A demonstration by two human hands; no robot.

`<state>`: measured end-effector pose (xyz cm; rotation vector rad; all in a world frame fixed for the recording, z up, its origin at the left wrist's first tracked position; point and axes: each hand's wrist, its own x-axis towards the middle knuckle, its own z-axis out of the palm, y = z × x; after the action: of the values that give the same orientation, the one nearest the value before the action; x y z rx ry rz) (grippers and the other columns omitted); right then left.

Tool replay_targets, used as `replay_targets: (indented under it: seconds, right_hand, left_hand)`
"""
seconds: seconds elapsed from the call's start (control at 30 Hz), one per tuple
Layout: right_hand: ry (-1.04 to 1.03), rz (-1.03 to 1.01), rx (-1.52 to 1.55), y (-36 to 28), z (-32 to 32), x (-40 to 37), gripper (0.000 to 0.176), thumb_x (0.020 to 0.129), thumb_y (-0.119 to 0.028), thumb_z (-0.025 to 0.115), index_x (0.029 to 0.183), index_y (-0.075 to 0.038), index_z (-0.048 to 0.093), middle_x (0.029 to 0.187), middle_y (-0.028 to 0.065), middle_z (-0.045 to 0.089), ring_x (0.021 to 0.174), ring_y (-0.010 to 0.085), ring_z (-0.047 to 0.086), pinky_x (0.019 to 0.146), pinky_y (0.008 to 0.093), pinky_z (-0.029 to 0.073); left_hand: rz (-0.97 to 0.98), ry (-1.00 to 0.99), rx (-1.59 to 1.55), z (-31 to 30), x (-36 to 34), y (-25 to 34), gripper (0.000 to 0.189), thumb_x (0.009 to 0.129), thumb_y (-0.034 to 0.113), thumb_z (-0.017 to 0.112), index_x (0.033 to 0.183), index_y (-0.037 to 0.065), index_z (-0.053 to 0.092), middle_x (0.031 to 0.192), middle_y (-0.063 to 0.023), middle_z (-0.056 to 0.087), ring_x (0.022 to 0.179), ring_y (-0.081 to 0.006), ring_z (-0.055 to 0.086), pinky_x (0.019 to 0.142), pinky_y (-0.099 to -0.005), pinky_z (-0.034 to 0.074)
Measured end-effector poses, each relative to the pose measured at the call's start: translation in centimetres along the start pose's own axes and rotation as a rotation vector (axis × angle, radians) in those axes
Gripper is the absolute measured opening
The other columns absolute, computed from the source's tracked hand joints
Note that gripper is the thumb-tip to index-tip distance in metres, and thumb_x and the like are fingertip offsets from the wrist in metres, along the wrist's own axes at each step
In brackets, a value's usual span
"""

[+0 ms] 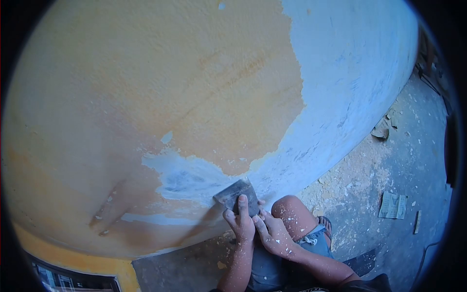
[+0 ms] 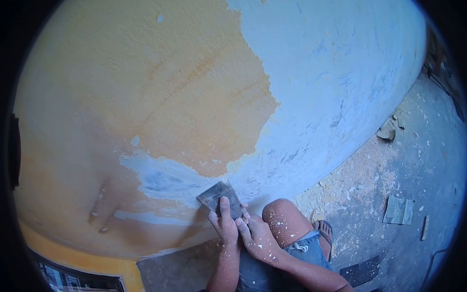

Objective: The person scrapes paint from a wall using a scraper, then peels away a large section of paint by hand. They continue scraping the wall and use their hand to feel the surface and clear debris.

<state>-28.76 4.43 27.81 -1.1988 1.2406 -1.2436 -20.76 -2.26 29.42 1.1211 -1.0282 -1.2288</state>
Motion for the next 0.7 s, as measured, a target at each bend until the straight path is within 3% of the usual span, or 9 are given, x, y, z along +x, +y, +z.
replay_targets:
  seconds: [0.07,0.23,0.37,0.4,0.43,0.5,0.53,0.63,0.7]
  right_hand:
    - [0.047,-0.065,-0.013,-0.2,0.2,0.3,0.033,0.101,-0.021,0.044,0.113,0.008,0.054,0.098,0.0314,0.061,0.092,0.0455,0.062,0.076,0.044,0.049]
    - [0.026,0.019,0.031,-2.9,-1.3,1.5,0.032,0.099,-0.022,0.047,0.098,0.008,0.057,0.086,0.0301,0.061,0.08,0.0467,0.061,0.069,0.047,0.049]
    - [-0.044,-0.063,0.028,-5.4,-2.1,2.4,0.032,0.099,-0.023,0.048,0.097,0.007,0.057,0.076,0.0286,0.061,0.074,0.0471,0.061,0.063,0.0468,0.049]
    - [-0.118,-0.003,0.019,-5.5,-2.4,2.0,0.034,0.099,-0.023,0.047,0.11,0.008,0.056,0.09,0.0308,0.062,0.08,0.0477,0.062,0.069,0.0465,0.051]
    - [-0.113,-0.013,0.017,-4.2,-2.0,1.4,0.034,0.099,-0.023,0.047,0.11,0.008,0.056,0.09,0.0308,0.062,0.08,0.0477,0.062,0.069,0.0465,0.051]
    - [0.109,-0.232,-0.097,-0.2,-0.7,0.2,0.039,0.099,-0.023,0.046,0.123,0.008,0.051,0.106,0.0319,0.06,0.093,0.0475,0.061,0.081,0.0454,0.051]
    - [-0.042,0.07,-0.015,-0.5,-1.3,-0.5,0.045,0.099,-0.022,0.046,0.133,0.007,0.043,0.117,0.0316,0.056,0.107,0.0467,0.057,0.093,0.0441,0.047]
    - [0.061,-0.082,0.013,0.4,-0.5,0.2,0.037,0.1,-0.021,0.045,0.119,0.011,0.05,0.119,0.0363,0.053,0.105,0.048,0.058,0.086,0.0439,0.048]
    - [0.0,-0.036,0.028,0.0,-0.6,0.5,0.037,0.1,-0.02,0.045,0.119,0.011,0.05,0.115,0.0352,0.055,0.103,0.0469,0.06,0.084,0.0433,0.048]
  left_hand:
    - [0.001,-0.003,0.007,0.1,0.1,0.5,0.04,0.095,0.037,0.058,0.087,-0.002,0.053,0.067,-0.0152,0.061,0.045,-0.017,0.055,0.038,-0.0273,0.042]
    - [-0.031,0.047,-0.073,1.8,0.2,2.1,0.04,0.096,0.032,0.059,0.086,-0.006,0.053,0.068,-0.0172,0.062,0.047,-0.0184,0.056,0.041,-0.028,0.044]
    - [0.142,0.033,-0.086,2.9,0.8,5.1,0.045,0.096,0.036,0.057,0.079,-0.006,0.053,0.066,-0.0155,0.061,0.047,-0.0188,0.056,0.041,-0.0279,0.044]
    - [0.116,0.008,-0.069,2.6,0.4,5.2,0.045,0.096,0.036,0.057,0.08,-0.006,0.053,0.066,-0.0151,0.061,0.047,-0.0186,0.056,0.041,-0.0277,0.044]
    - [0.091,-0.021,-0.053,2.4,-0.2,5.1,0.044,0.096,0.035,0.057,0.081,-0.006,0.054,0.066,-0.0147,0.061,0.047,-0.0184,0.056,0.041,-0.0276,0.043]
    - [0.038,0.035,0.016,1.5,-1.0,1.3,0.042,0.097,0.038,0.053,0.086,-0.002,0.05,0.062,-0.0116,0.056,0.041,-0.0156,0.051,0.037,-0.0271,0.04]
    - [0.018,0.046,0.007,0.8,-1.2,-0.5,0.042,0.097,0.038,0.054,0.086,-0.002,0.05,0.063,-0.0126,0.057,0.041,-0.0161,0.051,0.038,-0.0272,0.041]
    - [-0.023,0.103,0.021,0.5,-0.6,-1.4,0.042,0.096,0.038,0.056,0.085,-0.003,0.051,0.065,-0.0144,0.059,0.042,-0.0171,0.053,0.038,-0.0275,0.041]
    - [-0.047,0.152,0.044,0.6,-0.2,-0.4,0.042,0.096,0.038,0.057,0.085,-0.003,0.051,0.065,-0.0151,0.059,0.043,-0.0176,0.053,0.039,-0.0277,0.042]
